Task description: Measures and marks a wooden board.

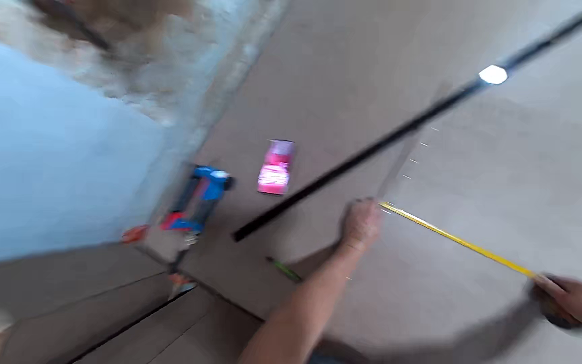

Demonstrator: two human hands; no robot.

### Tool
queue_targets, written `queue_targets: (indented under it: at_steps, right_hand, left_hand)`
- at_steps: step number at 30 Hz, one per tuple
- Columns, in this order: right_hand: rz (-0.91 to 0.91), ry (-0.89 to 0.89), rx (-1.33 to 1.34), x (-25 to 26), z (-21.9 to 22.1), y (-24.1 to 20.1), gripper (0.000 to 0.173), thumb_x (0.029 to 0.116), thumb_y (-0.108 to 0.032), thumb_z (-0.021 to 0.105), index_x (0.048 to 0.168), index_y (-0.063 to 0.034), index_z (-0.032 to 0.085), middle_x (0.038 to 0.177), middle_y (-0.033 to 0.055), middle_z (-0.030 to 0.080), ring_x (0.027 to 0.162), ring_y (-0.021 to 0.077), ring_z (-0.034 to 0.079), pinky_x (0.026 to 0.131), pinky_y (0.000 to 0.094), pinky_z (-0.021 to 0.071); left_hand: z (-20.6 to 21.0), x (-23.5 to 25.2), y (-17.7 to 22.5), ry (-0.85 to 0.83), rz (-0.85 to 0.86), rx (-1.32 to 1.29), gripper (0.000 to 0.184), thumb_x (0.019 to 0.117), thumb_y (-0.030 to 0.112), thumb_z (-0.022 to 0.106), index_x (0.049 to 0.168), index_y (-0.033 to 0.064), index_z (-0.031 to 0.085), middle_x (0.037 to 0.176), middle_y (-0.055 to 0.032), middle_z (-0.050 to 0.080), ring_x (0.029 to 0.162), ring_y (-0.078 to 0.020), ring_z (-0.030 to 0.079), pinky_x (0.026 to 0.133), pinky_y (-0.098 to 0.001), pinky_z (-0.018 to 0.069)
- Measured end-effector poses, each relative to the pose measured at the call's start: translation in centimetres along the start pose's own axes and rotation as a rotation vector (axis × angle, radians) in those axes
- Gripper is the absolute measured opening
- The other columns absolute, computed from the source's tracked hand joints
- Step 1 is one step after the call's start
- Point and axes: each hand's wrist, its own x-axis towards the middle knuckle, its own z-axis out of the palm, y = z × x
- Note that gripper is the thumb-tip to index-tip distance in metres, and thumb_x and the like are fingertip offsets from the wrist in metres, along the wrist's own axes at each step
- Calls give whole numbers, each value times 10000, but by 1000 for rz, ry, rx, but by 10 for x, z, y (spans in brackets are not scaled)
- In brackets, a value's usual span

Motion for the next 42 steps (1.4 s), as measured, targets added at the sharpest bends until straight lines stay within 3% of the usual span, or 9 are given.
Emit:
queue_targets:
  at_steps: [3, 5, 10, 14, 25, 30, 42]
  right_hand:
    - [41, 49, -28, 3, 5, 21, 487, 1055, -533, 486, 1109, -137, 763, 1033, 205, 738, 1020, 426, 693, 892, 710, 510]
    - [-3, 66, -57, 10, 7, 33, 529, 1046, -595, 444, 1116, -179, 764, 1030, 165, 747, 1024, 389, 702, 892, 688, 521]
    - [-68, 43, -84, 9, 6, 42, 606, 1057, -612, 374, 1112, -143, 754, 1042, 161, 742, 1042, 377, 698, 903, 656, 521]
    - [-102, 61, -79, 11, 9, 48, 645, 1049, -632, 381, 1030, -100, 746, 971, 162, 727, 986, 360, 699, 863, 622, 528]
    - [-118, 59, -67, 12, 7, 50, 639, 1049, -633, 373, 989, -124, 754, 963, 137, 727, 980, 334, 697, 846, 598, 529]
    - [-96, 64, -29, 11, 5, 49, 622, 1028, -654, 418, 917, -141, 751, 880, 116, 710, 903, 316, 694, 782, 579, 530]
    - [-68, 46, -10, 13, 2, 48, 625, 1010, -668, 450, 930, -130, 757, 903, 138, 717, 926, 337, 696, 791, 603, 531]
  left_hand:
    - [6, -1, 4, -124, -60, -13, 442, 1092, 371, 467, 1353, 50, 620, 1320, -221, 637, 1281, -397, 584, 1082, -577, 468]
    - [9, 2, 7, -99, -73, -46, 474, 1092, 387, 470, 1369, 26, 605, 1312, -277, 624, 1267, -469, 572, 1066, -644, 451]
    - [7, -5, 17, -22, -61, -16, 464, 1103, 333, 432, 1391, -8, 560, 1361, -313, 570, 1326, -496, 511, 1109, -635, 407]
    - [6, -8, 22, -6, -58, 17, 478, 1106, 335, 395, 1374, -27, 555, 1345, -322, 563, 1328, -493, 504, 1117, -623, 393]
    - [5, -10, 30, -3, -98, 41, 494, 1116, 354, 356, 1399, -11, 530, 1388, -300, 548, 1357, -464, 490, 1140, -594, 378]
    - [5, -9, 31, 11, -94, 57, 482, 1115, 335, 363, 1390, -20, 537, 1381, -309, 546, 1344, -463, 500, 1138, -591, 378]
    - [6, -9, 29, 39, -60, 58, 480, 1116, 337, 370, 1374, -27, 547, 1352, -314, 560, 1331, -481, 504, 1123, -603, 387]
